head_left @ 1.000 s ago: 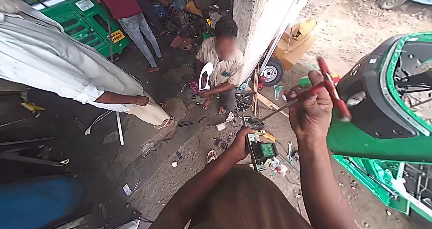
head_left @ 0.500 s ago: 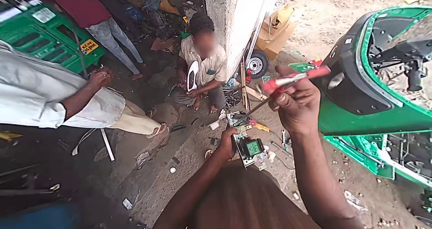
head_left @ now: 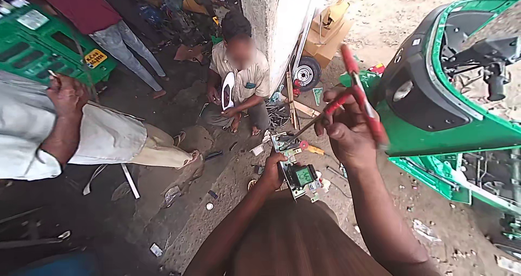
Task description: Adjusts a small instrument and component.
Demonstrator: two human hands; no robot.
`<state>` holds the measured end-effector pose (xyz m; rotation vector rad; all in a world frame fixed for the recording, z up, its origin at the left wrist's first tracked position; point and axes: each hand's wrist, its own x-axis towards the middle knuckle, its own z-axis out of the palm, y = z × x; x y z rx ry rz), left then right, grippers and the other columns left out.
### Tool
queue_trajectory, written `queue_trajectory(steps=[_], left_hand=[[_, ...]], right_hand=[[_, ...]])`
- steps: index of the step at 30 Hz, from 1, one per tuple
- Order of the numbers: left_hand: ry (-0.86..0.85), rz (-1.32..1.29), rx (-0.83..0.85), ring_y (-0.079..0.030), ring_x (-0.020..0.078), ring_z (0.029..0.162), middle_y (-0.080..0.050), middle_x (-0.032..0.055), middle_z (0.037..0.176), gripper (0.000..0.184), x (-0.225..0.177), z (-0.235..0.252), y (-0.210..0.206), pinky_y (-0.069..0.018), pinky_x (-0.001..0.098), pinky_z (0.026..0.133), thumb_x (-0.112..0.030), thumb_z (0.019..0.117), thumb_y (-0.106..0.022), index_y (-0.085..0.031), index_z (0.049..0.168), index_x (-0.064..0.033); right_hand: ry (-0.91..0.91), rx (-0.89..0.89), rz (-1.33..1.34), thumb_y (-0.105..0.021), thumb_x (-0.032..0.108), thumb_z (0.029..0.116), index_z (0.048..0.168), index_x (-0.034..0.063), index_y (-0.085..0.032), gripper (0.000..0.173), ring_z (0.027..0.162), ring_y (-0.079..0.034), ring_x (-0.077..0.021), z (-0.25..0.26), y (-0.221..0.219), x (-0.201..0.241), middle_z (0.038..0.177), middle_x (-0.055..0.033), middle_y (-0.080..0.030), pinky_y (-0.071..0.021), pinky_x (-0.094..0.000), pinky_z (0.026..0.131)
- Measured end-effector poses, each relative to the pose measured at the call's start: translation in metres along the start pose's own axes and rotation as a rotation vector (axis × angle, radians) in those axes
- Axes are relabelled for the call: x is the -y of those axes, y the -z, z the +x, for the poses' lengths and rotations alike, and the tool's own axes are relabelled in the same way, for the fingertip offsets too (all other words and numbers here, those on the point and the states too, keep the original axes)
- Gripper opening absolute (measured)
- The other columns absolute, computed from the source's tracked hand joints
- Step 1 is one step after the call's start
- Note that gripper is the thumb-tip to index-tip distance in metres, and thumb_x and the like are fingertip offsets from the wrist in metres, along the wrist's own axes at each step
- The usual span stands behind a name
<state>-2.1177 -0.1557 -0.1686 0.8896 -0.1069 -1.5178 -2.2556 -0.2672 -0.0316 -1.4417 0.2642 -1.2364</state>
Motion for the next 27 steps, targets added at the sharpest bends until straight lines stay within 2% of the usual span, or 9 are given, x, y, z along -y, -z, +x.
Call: queue_trajectory(steps=[3, 6, 8, 10, 13, 16, 19, 22, 27], left_hand=[[0.012, 0.007, -0.005, -0.072, 0.0275, 0.091, -0.068, 0.0183, 0.109, 0.063, -0.002, 0.001, 0.002, -0.0626, 0.0449, 0.077, -0.009, 0.0791, -0.055, -0.037, 0.14, -0.0033], [0.013, 0.021, 0.008, -0.072, 0.028, 0.091, -0.068, 0.0185, 0.108, 0.066, -0.003, 0.003, 0.003, -0.0624, 0.0459, 0.077, -0.009, 0.0762, -0.057, -0.038, 0.139, -0.0028], [0.005, 0.016, 0.012, -0.073, 0.0267, 0.09, -0.069, 0.0176, 0.106, 0.065, -0.004, 0.004, 0.001, -0.0627, 0.0445, 0.076, -0.009, 0.0755, -0.058, -0.038, 0.137, -0.0032], [0.004, 0.015, 0.013, -0.073, 0.0259, 0.09, -0.068, 0.0169, 0.106, 0.066, -0.004, 0.005, -0.001, -0.0629, 0.044, 0.076, -0.008, 0.0759, -0.057, -0.037, 0.139, -0.0037], [0.01, 0.027, 0.022, -0.073, 0.0268, 0.089, -0.068, 0.0174, 0.105, 0.068, -0.002, 0.005, 0.0, -0.063, 0.044, 0.075, -0.008, 0.0753, -0.057, -0.037, 0.14, -0.0037], [0.018, 0.038, 0.043, -0.073, 0.0279, 0.089, -0.068, 0.0185, 0.107, 0.073, 0.001, 0.006, 0.0, -0.0628, 0.045, 0.076, -0.009, 0.0736, -0.059, -0.034, 0.142, -0.0043], [0.024, 0.037, 0.044, -0.073, 0.0296, 0.088, -0.068, 0.0203, 0.109, 0.072, 0.004, 0.006, -0.002, -0.0627, 0.0457, 0.075, -0.008, 0.0746, -0.059, -0.035, 0.142, -0.0038], [0.023, 0.036, 0.033, -0.073, 0.0298, 0.09, -0.067, 0.0203, 0.111, 0.072, 0.005, 0.005, -0.005, -0.0628, 0.046, 0.075, -0.008, 0.0756, -0.058, -0.034, 0.143, -0.0046], [0.03, 0.054, 0.044, -0.072, 0.0296, 0.089, -0.067, 0.0198, 0.11, 0.073, 0.012, 0.002, -0.009, -0.0626, 0.0463, 0.076, -0.008, 0.0748, -0.058, -0.033, 0.143, -0.0038]], right_hand=[[0.05, -0.038, 0.04, -0.08, 0.013, 0.0897, 0.113, 0.0102, -0.071, 0.025, 0.072, -0.066, -0.0097, -0.001, 0.002, -0.003, 0.106, -0.0039, -0.072, -0.0586, -0.026, 0.059], [0.006, -0.064, 0.026, -0.066, 0.015, 0.1004, 0.13, 0.006, -0.062, 0.031, 0.07, -0.064, -0.01, -0.002, 0.001, 0.0, 0.109, -0.0089, -0.072, -0.0541, -0.0244, 0.057], [-0.001, -0.063, -0.028, -0.06, 0.024, 0.1044, 0.13, 0.0071, -0.061, 0.031, 0.075, -0.064, -0.0109, -0.002, 0.0, 0.002, 0.121, -0.0086, -0.068, -0.0562, -0.0273, 0.061], [0.017, -0.055, -0.048, -0.074, 0.03, 0.0961, 0.129, 0.0115, -0.062, 0.04, 0.081, -0.064, -0.0107, -0.004, 0.002, 0.001, 0.125, -0.004, -0.064, -0.0584, -0.0286, 0.068], [0.069, -0.126, -0.021, -0.083, 0.015, 0.0866, 0.113, 0.0114, -0.071, 0.03, 0.076, -0.067, -0.0093, -0.008, 0.007, -0.001, 0.107, -0.0021, -0.072, -0.0599, -0.0264, 0.065], [0.03, -0.131, 0.023, -0.073, 0.013, 0.0951, 0.128, 0.008, -0.063, 0.035, 0.069, -0.063, -0.0089, -0.011, 0.012, 0.004, 0.105, -0.0068, -0.072, -0.0546, -0.0237, 0.057], [0.019, -0.1, -0.064, -0.061, 0.02, 0.1033, 0.136, 0.0064, -0.055, 0.036, 0.073, -0.064, -0.0107, -0.012, 0.013, 0.009, 0.125, -0.0104, -0.068, -0.0539, -0.0254, 0.057], [0.019, -0.065, -0.141, -0.079, 0.036, 0.0905, 0.139, 0.0079, -0.052, 0.062, 0.082, -0.063, -0.0121, -0.012, 0.016, 0.014, 0.135, -0.007, -0.06, -0.0565, -0.0272, 0.062], [0.061, -0.103, -0.175, -0.085, 0.027, 0.0854, 0.139, 0.0027, -0.049, 0.068, 0.099, -0.067, -0.0137, -0.013, 0.02, 0.019, 0.131, -0.0083, -0.063, -0.0594, -0.0271, 0.08]])
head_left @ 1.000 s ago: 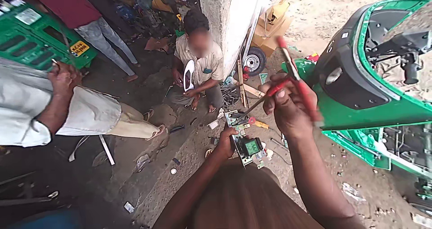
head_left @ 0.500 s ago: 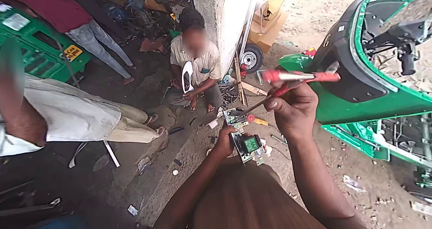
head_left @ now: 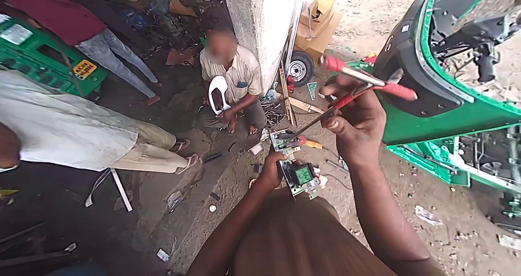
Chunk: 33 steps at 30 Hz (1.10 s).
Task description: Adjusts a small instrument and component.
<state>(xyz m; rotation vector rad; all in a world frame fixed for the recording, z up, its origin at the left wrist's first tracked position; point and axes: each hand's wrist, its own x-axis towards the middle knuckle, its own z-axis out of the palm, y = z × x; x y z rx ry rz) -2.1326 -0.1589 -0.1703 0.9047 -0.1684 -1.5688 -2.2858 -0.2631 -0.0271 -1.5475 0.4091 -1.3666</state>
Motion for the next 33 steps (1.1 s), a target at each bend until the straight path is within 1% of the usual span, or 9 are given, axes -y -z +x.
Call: queue_trajectory(steps=[1, 4, 9, 13, 17, 19, 21, 24, 33], left_hand=[[-0.002, 0.004, -0.005, -0.073, 0.0289, 0.088, -0.068, 0.0192, 0.108, 0.07, 0.001, 0.0, -0.001, -0.0628, 0.0455, 0.076, -0.008, 0.0748, -0.058, -0.035, 0.141, -0.0033], [-0.006, 0.012, -0.015, -0.073, 0.0282, 0.088, -0.068, 0.0191, 0.107, 0.068, 0.004, -0.003, -0.002, -0.0629, 0.0445, 0.076, -0.008, 0.0754, -0.057, -0.036, 0.139, -0.0027], [-0.009, 0.026, -0.024, -0.073, 0.0282, 0.089, -0.068, 0.0191, 0.108, 0.068, 0.007, -0.007, -0.002, -0.0629, 0.0448, 0.077, -0.008, 0.0766, -0.056, -0.035, 0.141, -0.0032], [-0.018, 0.025, -0.032, -0.073, 0.0281, 0.09, -0.068, 0.0187, 0.108, 0.066, 0.008, -0.008, 0.0, -0.0627, 0.0455, 0.078, -0.008, 0.076, -0.057, -0.037, 0.139, -0.0026], [-0.028, 0.03, -0.013, -0.072, 0.028, 0.092, -0.067, 0.0186, 0.111, 0.073, 0.011, -0.009, 0.002, -0.0624, 0.0457, 0.078, -0.008, 0.0746, -0.057, -0.033, 0.144, -0.0039], [-0.041, 0.035, 0.002, -0.072, 0.0281, 0.093, -0.067, 0.0187, 0.112, 0.074, 0.011, -0.008, 0.001, -0.0623, 0.046, 0.079, -0.008, 0.074, -0.058, -0.033, 0.144, -0.004], [-0.048, 0.031, 0.006, -0.072, 0.0268, 0.092, -0.067, 0.0178, 0.11, 0.073, 0.01, -0.009, 0.0, -0.0625, 0.0447, 0.078, -0.007, 0.0739, -0.058, -0.033, 0.143, -0.0038], [-0.051, 0.032, -0.004, -0.073, 0.0257, 0.088, -0.068, 0.0172, 0.106, 0.07, 0.01, -0.009, 0.0, -0.0627, 0.0432, 0.077, -0.006, 0.0739, -0.057, -0.035, 0.14, -0.0032], [-0.037, 0.024, -0.006, -0.072, 0.0275, 0.089, -0.066, 0.0181, 0.11, 0.073, 0.011, -0.009, 0.003, -0.0625, 0.0447, 0.076, -0.006, 0.0754, -0.056, -0.031, 0.144, -0.0061]], right_hand=[[0.007, 0.0, -0.019, -0.084, 0.027, 0.0859, 0.14, 0.0018, -0.049, 0.069, 0.103, -0.066, -0.0142, -0.001, 0.001, 0.001, 0.131, -0.0079, -0.063, -0.0591, -0.028, 0.085], [0.021, -0.011, -0.057, -0.085, 0.028, 0.0854, 0.137, 0.0041, -0.052, 0.065, 0.094, -0.063, -0.0094, -0.002, 0.0, 0.002, 0.127, -0.0043, -0.064, -0.0564, -0.024, 0.077], [0.055, 0.028, 0.008, -0.087, 0.031, 0.083, 0.133, 0.0062, -0.056, 0.064, 0.1, -0.064, -0.0147, -0.005, -0.002, 0.0, 0.121, -0.0048, -0.066, -0.0569, -0.0293, 0.084], [-0.034, -0.038, 0.253, -0.09, 0.014, 0.076, 0.134, 0.0077, -0.056, 0.067, 0.071, -0.064, -0.012, -0.012, -0.01, 0.002, 0.096, -0.0046, -0.069, -0.0576, -0.0275, 0.063], [0.006, -0.146, 0.366, -0.093, 0.019, 0.0728, 0.133, 0.0169, -0.051, 0.073, 0.053, -0.051, -0.0035, -0.013, -0.017, 0.01, 0.076, 0.0061, -0.059, -0.0485, -0.0204, 0.048], [0.051, -0.146, 0.413, -0.088, 0.037, 0.0796, 0.134, 0.0172, -0.054, 0.067, 0.051, -0.047, -0.0038, -0.009, -0.017, 0.012, 0.074, 0.0059, -0.056, -0.0435, -0.0196, 0.045], [0.063, -0.126, 0.43, -0.064, 0.062, 0.0925, 0.135, 0.0158, -0.057, 0.063, 0.048, -0.045, -0.0062, -0.006, -0.015, 0.016, 0.07, 0.0039, -0.056, -0.0413, -0.0216, 0.043], [0.054, -0.161, 0.463, -0.028, 0.056, 0.1051, 0.125, 0.0139, -0.063, 0.058, 0.04, -0.04, -0.0094, 0.0, -0.019, 0.028, 0.057, 0.0019, -0.048, -0.0372, -0.0247, 0.038], [0.105, -0.161, 0.374, -0.039, 0.044, 0.1074, 0.115, 0.0143, -0.067, 0.042, 0.04, -0.043, -0.0088, 0.006, -0.029, 0.019, 0.058, 0.0016, -0.054, -0.0402, -0.0242, 0.037]])
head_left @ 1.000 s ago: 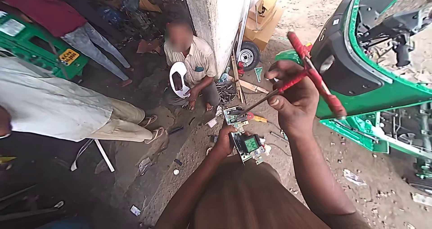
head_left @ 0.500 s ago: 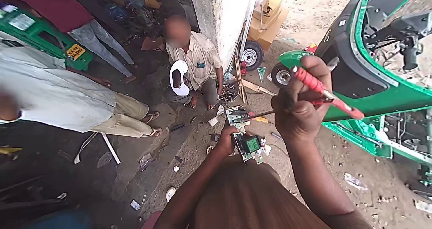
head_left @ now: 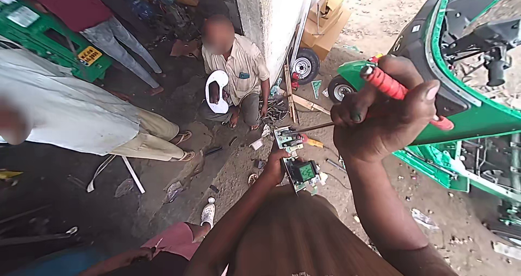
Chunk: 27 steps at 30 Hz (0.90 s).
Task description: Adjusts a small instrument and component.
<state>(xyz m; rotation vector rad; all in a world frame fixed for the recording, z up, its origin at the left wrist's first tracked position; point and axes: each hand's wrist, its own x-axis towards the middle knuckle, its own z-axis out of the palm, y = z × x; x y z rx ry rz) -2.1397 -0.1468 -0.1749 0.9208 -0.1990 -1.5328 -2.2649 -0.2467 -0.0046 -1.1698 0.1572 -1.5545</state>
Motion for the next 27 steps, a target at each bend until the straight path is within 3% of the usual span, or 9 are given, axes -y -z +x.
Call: queue_trajectory(steps=[4, 13, 16, 17, 19, 22, 24, 27], left_hand=[[-0.009, 0.001, 0.009, -0.071, 0.0288, 0.093, -0.064, 0.0193, 0.116, 0.079, 0.0, 0.001, 0.003, -0.0623, 0.046, 0.077, -0.004, 0.0769, -0.054, -0.026, 0.151, -0.009], [-0.037, 0.038, 0.01, -0.07, 0.0274, 0.097, -0.062, 0.0179, 0.121, 0.083, 0.001, -0.003, 0.0, -0.0623, 0.0458, 0.078, -0.001, 0.0765, -0.053, -0.024, 0.154, -0.0108], [-0.037, 0.077, 0.011, -0.07, 0.0273, 0.098, -0.062, 0.0178, 0.123, 0.082, 0.005, -0.003, -0.001, -0.0624, 0.0454, 0.078, 0.0, 0.0759, -0.054, -0.026, 0.152, -0.0103], [-0.034, 0.082, 0.012, -0.07, 0.027, 0.097, -0.062, 0.0177, 0.123, 0.081, 0.007, -0.003, -0.001, -0.0626, 0.0448, 0.077, 0.0, 0.0759, -0.054, -0.027, 0.152, -0.0099], [-0.03, 0.08, 0.007, -0.07, 0.0274, 0.098, -0.062, 0.0181, 0.122, 0.081, 0.01, -0.004, 0.001, -0.0625, 0.0457, 0.077, -0.001, 0.0754, -0.054, -0.027, 0.152, -0.0092], [-0.04, 0.085, -0.013, -0.071, 0.025, 0.095, -0.065, 0.0163, 0.117, 0.079, 0.013, -0.005, 0.004, -0.0627, 0.0444, 0.076, -0.002, 0.0719, -0.054, -0.032, 0.147, -0.0062], [-0.039, 0.085, 0.003, -0.071, 0.0237, 0.094, -0.065, 0.0151, 0.114, 0.078, 0.015, -0.005, 0.004, -0.063, 0.0441, 0.075, -0.002, 0.0705, -0.054, -0.033, 0.145, -0.0052], [0.02, 0.078, 0.026, -0.073, 0.02, 0.085, -0.069, 0.0114, 0.103, 0.064, 0.015, -0.01, -0.001, -0.0637, 0.0401, 0.071, -0.003, 0.0744, -0.051, -0.038, 0.137, -0.0048]], right_hand=[[-0.006, -0.007, -0.008, -0.037, 0.043, 0.108, 0.114, 0.0138, -0.067, 0.042, 0.04, -0.043, -0.0092, -0.002, -0.005, -0.005, 0.059, 0.0011, -0.055, -0.0407, -0.0246, 0.038], [0.012, -0.08, -0.119, -0.039, 0.048, 0.1083, 0.116, 0.013, -0.065, 0.044, 0.041, -0.042, -0.0077, -0.009, -0.011, -0.019, 0.06, 0.0032, -0.053, -0.0404, -0.0234, 0.038], [0.01, -0.135, -0.209, -0.036, 0.044, 0.1103, 0.124, 0.0103, -0.064, 0.046, 0.048, -0.048, -0.0077, -0.013, -0.016, -0.016, 0.067, 0.004, -0.057, -0.047, -0.0243, 0.046], [-0.015, -0.116, -0.203, -0.036, 0.042, 0.1103, 0.12, 0.0096, -0.065, 0.045, 0.051, -0.052, -0.0087, -0.013, -0.016, -0.014, 0.069, 0.0029, -0.06, -0.0504, -0.0261, 0.05], [-0.125, -0.027, -0.132, -0.038, 0.036, 0.1081, 0.103, 0.0116, -0.068, 0.039, 0.051, -0.055, -0.0082, -0.01, -0.014, -0.008, 0.066, 0.0026, -0.062, -0.051, -0.0256, 0.052], [-0.272, 0.048, 0.008, -0.034, 0.03, 0.1049, 0.083, 0.0133, -0.065, 0.042, 0.046, -0.043, -0.0065, -0.003, -0.005, -0.001, 0.054, 0.0059, -0.046, -0.041, -0.0241, 0.049], [-0.286, 0.075, 0.041, -0.035, 0.029, 0.1048, 0.075, 0.0145, -0.06, 0.042, 0.045, -0.042, -0.0066, 0.0, -0.001, 0.004, 0.051, 0.0064, -0.042, -0.0406, -0.0246, 0.049], [-0.336, 0.251, 0.083, -0.056, 0.027, 0.0965, 0.065, 0.0155, -0.063, 0.034, 0.054, -0.056, -0.008, -0.001, 0.0, 0.008, 0.059, 0.0042, -0.059, -0.0491, -0.0271, 0.055]])
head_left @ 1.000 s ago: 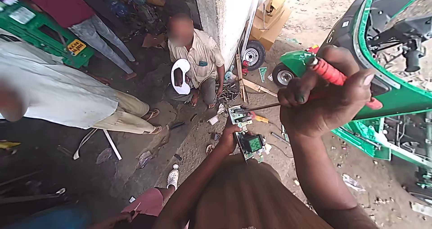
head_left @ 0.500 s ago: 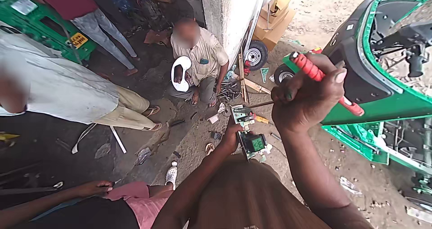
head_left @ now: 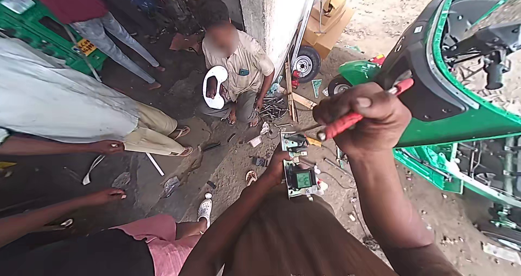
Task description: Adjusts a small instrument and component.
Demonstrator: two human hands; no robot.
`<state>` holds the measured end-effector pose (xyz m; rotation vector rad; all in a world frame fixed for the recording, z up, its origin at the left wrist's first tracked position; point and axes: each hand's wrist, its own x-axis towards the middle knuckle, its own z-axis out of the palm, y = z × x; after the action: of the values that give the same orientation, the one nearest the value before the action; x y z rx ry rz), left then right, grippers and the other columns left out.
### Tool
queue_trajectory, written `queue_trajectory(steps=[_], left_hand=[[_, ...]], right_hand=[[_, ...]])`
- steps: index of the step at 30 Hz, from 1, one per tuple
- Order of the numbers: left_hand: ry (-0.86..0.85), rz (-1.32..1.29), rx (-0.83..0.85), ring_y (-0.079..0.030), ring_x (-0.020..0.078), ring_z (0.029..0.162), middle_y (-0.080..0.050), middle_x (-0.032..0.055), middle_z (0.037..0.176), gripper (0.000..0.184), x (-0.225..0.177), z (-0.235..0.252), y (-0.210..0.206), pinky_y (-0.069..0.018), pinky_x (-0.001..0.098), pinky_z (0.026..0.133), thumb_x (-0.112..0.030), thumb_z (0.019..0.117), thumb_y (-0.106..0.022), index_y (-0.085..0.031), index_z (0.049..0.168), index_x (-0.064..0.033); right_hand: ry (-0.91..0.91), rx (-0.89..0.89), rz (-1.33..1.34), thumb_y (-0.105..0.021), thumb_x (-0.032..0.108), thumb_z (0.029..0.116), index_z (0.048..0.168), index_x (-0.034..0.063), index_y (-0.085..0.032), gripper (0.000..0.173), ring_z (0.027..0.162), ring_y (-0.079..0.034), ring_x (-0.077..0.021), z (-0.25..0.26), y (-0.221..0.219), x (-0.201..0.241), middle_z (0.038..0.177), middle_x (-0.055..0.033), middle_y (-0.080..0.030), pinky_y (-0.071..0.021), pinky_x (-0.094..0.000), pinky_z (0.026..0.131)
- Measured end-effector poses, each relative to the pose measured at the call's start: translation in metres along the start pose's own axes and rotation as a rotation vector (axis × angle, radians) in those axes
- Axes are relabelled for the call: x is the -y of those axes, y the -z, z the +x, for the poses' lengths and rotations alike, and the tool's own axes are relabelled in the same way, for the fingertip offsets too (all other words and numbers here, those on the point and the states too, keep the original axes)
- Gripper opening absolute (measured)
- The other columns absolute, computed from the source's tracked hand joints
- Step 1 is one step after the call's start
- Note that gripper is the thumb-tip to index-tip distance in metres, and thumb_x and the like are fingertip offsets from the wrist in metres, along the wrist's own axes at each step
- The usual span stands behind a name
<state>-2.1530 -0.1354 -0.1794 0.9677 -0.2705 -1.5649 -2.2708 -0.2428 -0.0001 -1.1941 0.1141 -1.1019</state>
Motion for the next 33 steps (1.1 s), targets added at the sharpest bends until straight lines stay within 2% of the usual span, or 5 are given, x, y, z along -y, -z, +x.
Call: queue_trajectory(steps=[10, 15, 22, 28, 33], left_hand=[[0.028, -0.069, -0.069, -0.074, 0.0219, 0.083, -0.071, 0.0135, 0.095, 0.054, 0.011, 0.0, 0.014, -0.0628, 0.04, 0.071, -0.008, 0.0753, -0.053, -0.043, 0.129, -0.0033], [0.032, -0.067, -0.063, -0.074, 0.0228, 0.083, -0.071, 0.0144, 0.095, 0.055, 0.01, -0.002, 0.011, -0.0628, 0.0409, 0.072, -0.009, 0.0747, -0.053, -0.044, 0.128, -0.0031], [0.007, -0.121, -0.073, -0.074, 0.0221, 0.083, -0.071, 0.0139, 0.092, 0.047, 0.017, -0.007, 0.016, -0.0625, 0.04, 0.071, -0.009, 0.0753, -0.053, -0.047, 0.121, -0.0028], [-0.007, -0.144, -0.102, -0.074, 0.0228, 0.083, -0.071, 0.0147, 0.093, 0.048, 0.022, -0.006, 0.013, -0.0625, 0.0406, 0.071, -0.009, 0.075, -0.053, -0.048, 0.122, -0.0023], [-0.007, -0.171, -0.093, -0.074, 0.0233, 0.082, -0.072, 0.015, 0.09, 0.039, 0.03, -0.008, 0.012, -0.0624, 0.0406, 0.07, -0.009, 0.0761, -0.052, -0.051, 0.115, -0.0025]], right_hand=[[-0.813, 0.613, -0.952, -0.053, 0.013, 0.0934, 0.084, 0.0146, -0.077, 0.026, 0.08, -0.066, -0.0084, 0.082, 0.015, 0.044, 0.087, 0.0034, -0.075, -0.0514, -0.0323, 0.068], [-0.11, 0.839, -1.877, -0.064, 0.015, 0.0975, 0.098, 0.0209, -0.074, 0.012, 0.109, -0.062, -0.0291, 0.08, -0.016, 0.049, 0.112, -0.0011, -0.069, -0.0475, -0.0543, 0.086], [0.457, 0.26, -0.572, -0.061, 0.038, 0.1023, 0.109, 0.0052, -0.079, 0.038, 0.151, -0.033, -0.0438, 0.055, 0.005, -0.045, 0.155, -0.03, -0.043, -0.0297, -0.0564, 0.125], [0.12, -0.124, 0.023, -0.055, 0.008, 0.104, 0.13, -0.0043, -0.06, 0.029, 0.093, -0.07, -0.0221, 0.036, -0.004, -0.072, 0.135, -0.0219, -0.061, -0.0613, -0.0361, 0.077], [0.11, -0.033, 0.087, -0.072, -0.013, 0.0836, 0.133, -0.0052, -0.061, 0.051, 0.093, -0.067, -0.0158, 0.024, 0.005, -0.077, 0.119, -0.0159, -0.067, -0.0606, -0.034, 0.083]])
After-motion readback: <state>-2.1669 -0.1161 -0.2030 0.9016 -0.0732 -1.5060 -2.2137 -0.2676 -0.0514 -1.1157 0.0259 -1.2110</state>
